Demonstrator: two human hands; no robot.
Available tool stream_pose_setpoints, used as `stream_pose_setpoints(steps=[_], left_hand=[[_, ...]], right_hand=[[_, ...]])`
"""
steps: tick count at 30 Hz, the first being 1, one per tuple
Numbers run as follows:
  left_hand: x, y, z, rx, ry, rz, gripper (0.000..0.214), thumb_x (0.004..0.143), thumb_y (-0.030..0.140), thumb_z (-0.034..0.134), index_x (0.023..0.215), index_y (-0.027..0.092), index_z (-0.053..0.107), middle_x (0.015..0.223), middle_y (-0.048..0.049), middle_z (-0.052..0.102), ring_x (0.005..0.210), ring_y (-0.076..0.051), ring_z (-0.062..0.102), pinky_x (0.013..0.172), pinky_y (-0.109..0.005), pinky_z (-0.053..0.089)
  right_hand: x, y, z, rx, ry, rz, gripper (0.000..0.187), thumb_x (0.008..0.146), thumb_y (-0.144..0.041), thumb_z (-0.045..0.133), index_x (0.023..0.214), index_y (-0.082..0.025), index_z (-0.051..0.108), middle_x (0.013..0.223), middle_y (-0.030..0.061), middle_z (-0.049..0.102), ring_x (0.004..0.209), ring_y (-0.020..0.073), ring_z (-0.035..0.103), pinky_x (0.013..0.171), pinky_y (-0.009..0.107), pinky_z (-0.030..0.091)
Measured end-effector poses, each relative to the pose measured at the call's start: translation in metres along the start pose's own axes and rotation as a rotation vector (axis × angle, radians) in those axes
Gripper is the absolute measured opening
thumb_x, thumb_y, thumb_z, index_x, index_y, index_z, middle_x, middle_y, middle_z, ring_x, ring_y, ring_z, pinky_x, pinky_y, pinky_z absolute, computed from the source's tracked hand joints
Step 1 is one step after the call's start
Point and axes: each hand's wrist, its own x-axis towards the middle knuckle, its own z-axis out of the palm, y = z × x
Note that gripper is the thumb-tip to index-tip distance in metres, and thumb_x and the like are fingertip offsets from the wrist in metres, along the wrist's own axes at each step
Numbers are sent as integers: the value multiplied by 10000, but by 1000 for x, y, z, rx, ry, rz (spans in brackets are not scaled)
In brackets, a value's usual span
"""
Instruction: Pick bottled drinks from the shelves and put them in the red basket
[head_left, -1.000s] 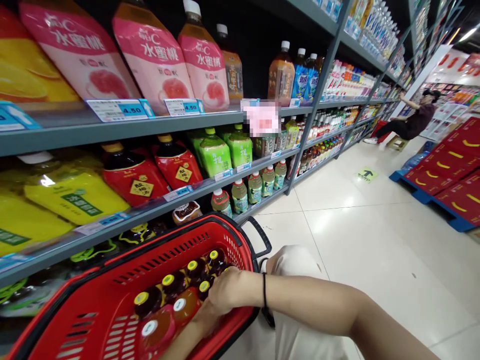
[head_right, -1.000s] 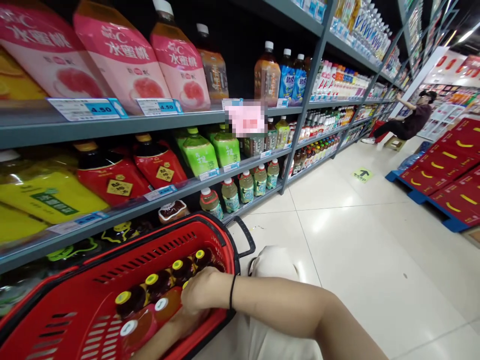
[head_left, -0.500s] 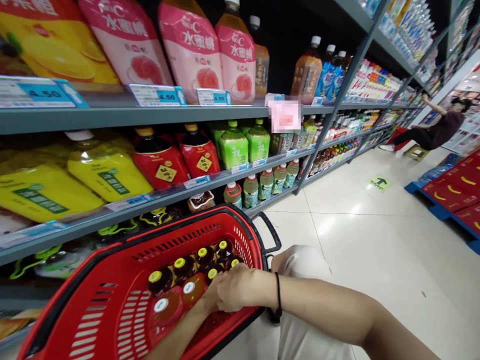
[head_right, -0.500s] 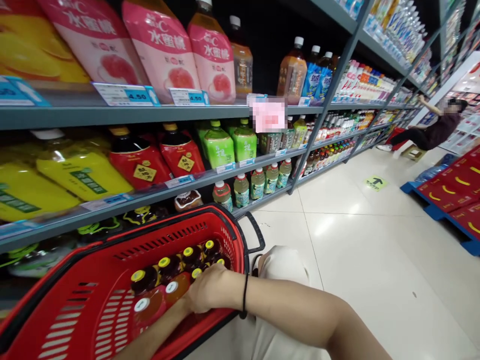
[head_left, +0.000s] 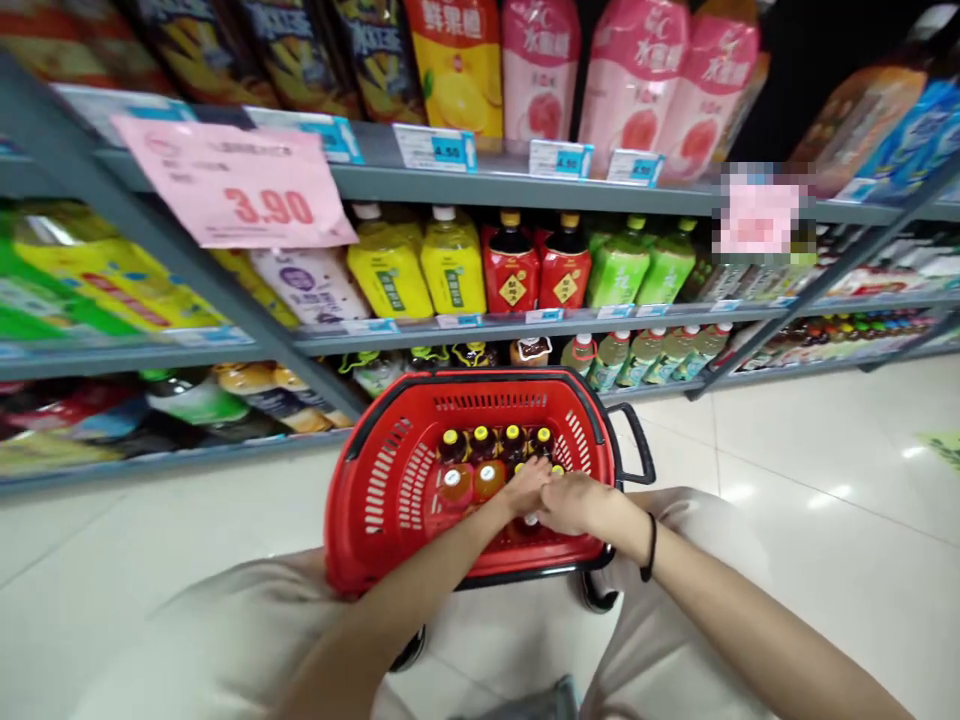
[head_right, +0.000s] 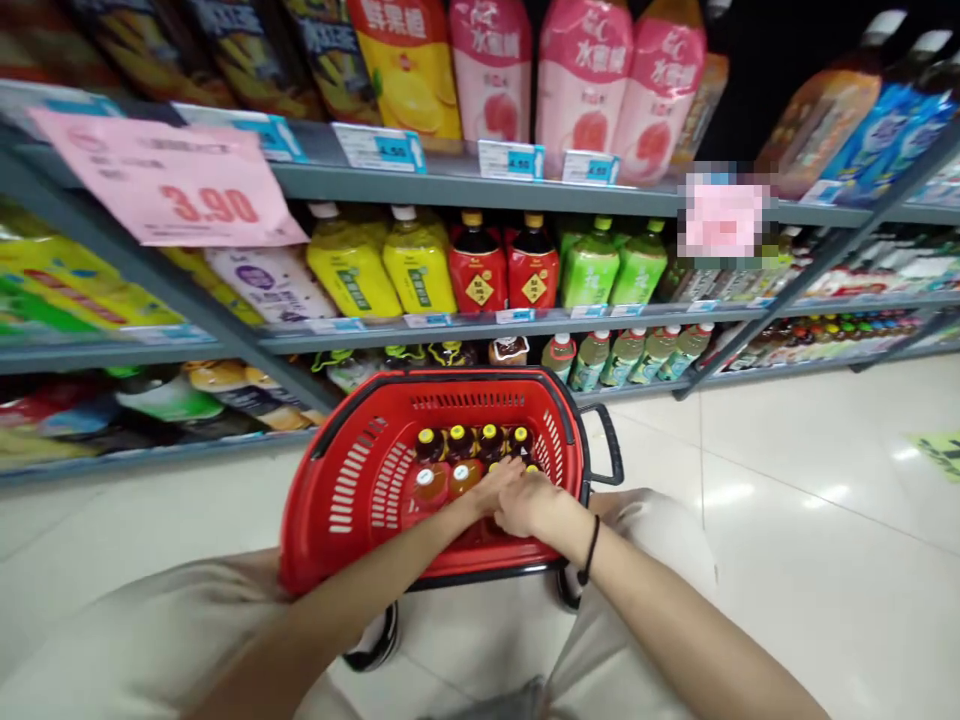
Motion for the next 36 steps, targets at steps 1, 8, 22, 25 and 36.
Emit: stream_pose_setpoints(steps=[1,8,22,25,36], left_hand=[[-1,-4,2,9,-4,-23,301,1027,391,662,1181,137,707,1264,-122,690,1296,-278,603,1191,-521,433],[-4,-34,12,67,57,-272,829,990,510,556,1608,-23,415,1727,-333,245,1644,-458,175,1321,-650,128],[7,-48,17,-32,-13,-400,860,1040,540,455,1698,16,281,1792,-262,-50,1688,-378,-87,1346,-585,157],[4,-57,12,-75,-12,-482,994,1023,555,493,1732,4,66,1780,-270,-126,1683,-394,-84,1349,-572,161],[0,-47,17,-110,-131,-490,944,918,479,673,1697,73,329,1772,-215,-244,1635,-559,95,1224,-611,424]], right_hand=[[2,0,3,-3,-3,-3,529,1108,-338,489,1377,70,693,1365,301,678,1306,407,676,1102,465,550],[2,0,5,-6,-17,-16,511,1105,-313,427,1348,33,714,1291,289,715,1262,389,704,1045,470,570],[0,-3,3,-3,-7,-21,505,1129,-318,399,1403,-19,700,1371,280,679,1300,378,681,1093,468,536],[2,1,8,-4,-10,-19,512,1136,-337,387,1382,-25,711,1344,272,695,1281,377,691,1086,475,539],[0,-1,5,-13,-25,4,517,1136,-351,397,1387,-13,697,1360,259,693,1286,388,684,1076,470,534]])
